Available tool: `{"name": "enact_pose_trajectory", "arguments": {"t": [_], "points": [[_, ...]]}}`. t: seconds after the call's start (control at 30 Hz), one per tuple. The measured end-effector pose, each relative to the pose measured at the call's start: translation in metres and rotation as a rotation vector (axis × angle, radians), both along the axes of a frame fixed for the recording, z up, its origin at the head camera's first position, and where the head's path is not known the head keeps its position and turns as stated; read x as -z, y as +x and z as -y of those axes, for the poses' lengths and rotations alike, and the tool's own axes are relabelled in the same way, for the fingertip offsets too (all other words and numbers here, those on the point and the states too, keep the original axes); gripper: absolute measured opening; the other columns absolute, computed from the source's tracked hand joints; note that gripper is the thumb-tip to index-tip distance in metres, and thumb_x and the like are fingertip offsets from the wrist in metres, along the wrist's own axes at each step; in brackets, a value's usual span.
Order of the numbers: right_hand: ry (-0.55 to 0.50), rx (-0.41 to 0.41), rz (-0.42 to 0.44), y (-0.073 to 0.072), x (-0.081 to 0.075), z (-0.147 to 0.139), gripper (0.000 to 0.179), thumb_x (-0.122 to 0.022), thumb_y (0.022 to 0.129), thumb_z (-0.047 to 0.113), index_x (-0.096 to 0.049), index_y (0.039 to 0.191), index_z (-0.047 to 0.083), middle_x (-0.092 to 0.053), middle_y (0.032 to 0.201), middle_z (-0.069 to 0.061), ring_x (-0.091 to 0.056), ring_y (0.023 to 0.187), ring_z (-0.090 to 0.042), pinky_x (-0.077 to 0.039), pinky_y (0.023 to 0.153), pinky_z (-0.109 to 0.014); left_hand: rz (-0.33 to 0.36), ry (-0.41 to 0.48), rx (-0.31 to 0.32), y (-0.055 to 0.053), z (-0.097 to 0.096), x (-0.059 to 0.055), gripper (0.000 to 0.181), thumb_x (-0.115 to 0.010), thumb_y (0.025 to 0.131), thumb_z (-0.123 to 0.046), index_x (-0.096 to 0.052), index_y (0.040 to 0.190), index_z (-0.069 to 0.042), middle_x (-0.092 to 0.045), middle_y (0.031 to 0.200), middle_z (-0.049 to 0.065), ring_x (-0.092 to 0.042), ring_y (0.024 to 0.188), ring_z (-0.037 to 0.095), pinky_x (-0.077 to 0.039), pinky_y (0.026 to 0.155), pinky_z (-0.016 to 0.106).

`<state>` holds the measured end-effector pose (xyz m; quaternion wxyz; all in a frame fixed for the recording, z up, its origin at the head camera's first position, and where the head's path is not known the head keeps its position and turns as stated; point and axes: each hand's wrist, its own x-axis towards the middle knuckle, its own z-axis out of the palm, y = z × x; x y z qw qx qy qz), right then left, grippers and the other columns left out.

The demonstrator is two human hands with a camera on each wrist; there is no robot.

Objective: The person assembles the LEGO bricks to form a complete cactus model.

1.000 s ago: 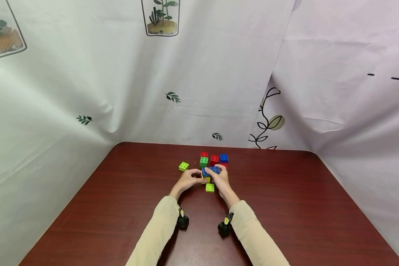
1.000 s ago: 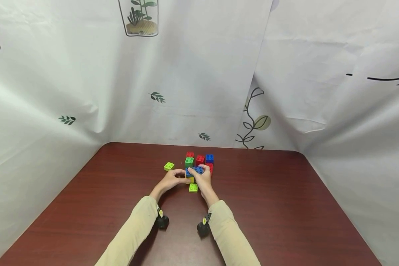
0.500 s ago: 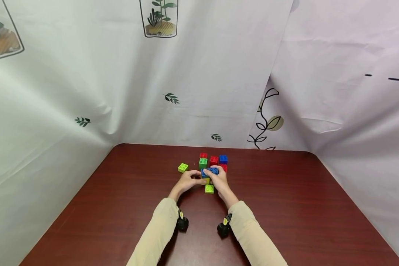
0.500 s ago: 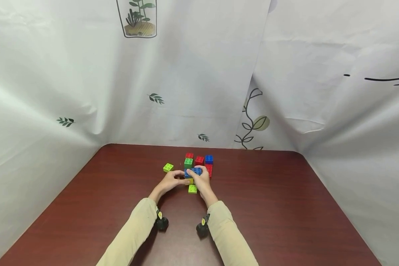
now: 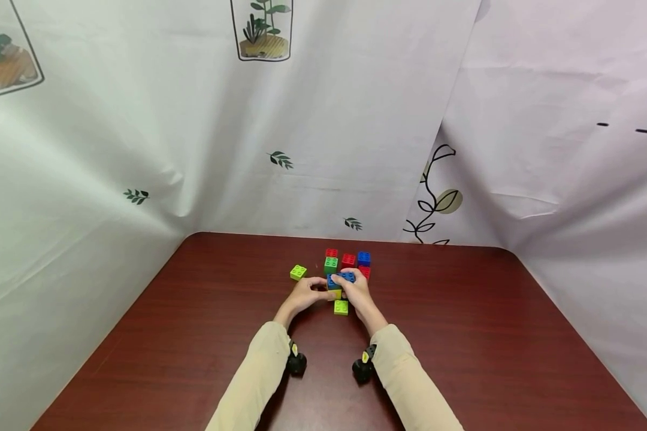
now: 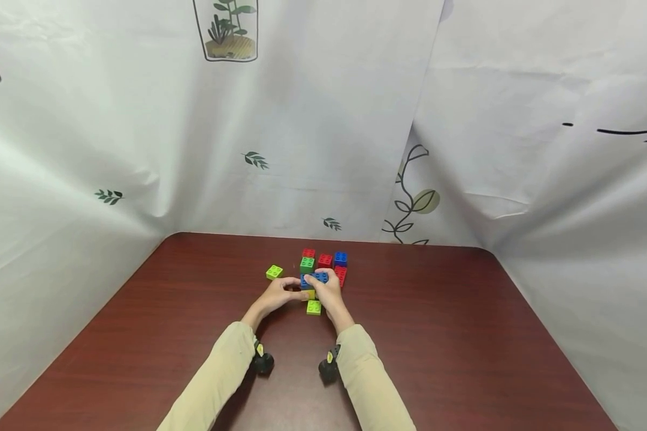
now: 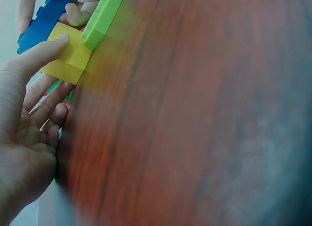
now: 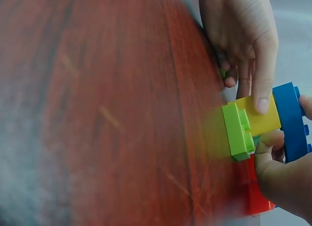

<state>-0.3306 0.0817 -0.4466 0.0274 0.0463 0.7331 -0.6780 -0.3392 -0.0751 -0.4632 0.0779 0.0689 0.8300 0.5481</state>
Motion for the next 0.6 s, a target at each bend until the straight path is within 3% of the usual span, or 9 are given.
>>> {"name": "enact_pose_trajectory", "arguments": {"t": [0.4, 0.6], "points": [[0.014, 0.04, -0.03, -0.005, 0.003, -0.001, 0.039, -0.066, 0.093, 0.021, -0.05, 0.121, -0.001, -0.055, 0.102, -0.013, -0.05, 0.076, -0.016, -0.043, 0.063, -0.023, -0.022, -0.011, 0.018, -0.004, -0.005, 0.001, 0.051, -0.079, 0.08, -0.033, -0.067, 0.124, -0.008, -0.065, 0.124, 0.012, -0.057, 0.102, 0.021, -0.05, 0.088, 0.037], [0.035, 0.055, -0.084, -0.002, 0.01, 0.003, 0.038, -0.067, 0.091, 0.021, -0.052, 0.117, -0.001, -0.055, 0.111, -0.017, -0.054, 0.087, -0.018, -0.043, 0.07, -0.023, -0.03, -0.027, -0.005, -0.001, -0.003, 0.004, 0.054, -0.079, 0.08, -0.029, -0.065, 0.126, -0.005, -0.063, 0.128, 0.015, -0.058, 0.106, 0.025, -0.051, 0.088, 0.04]]}}
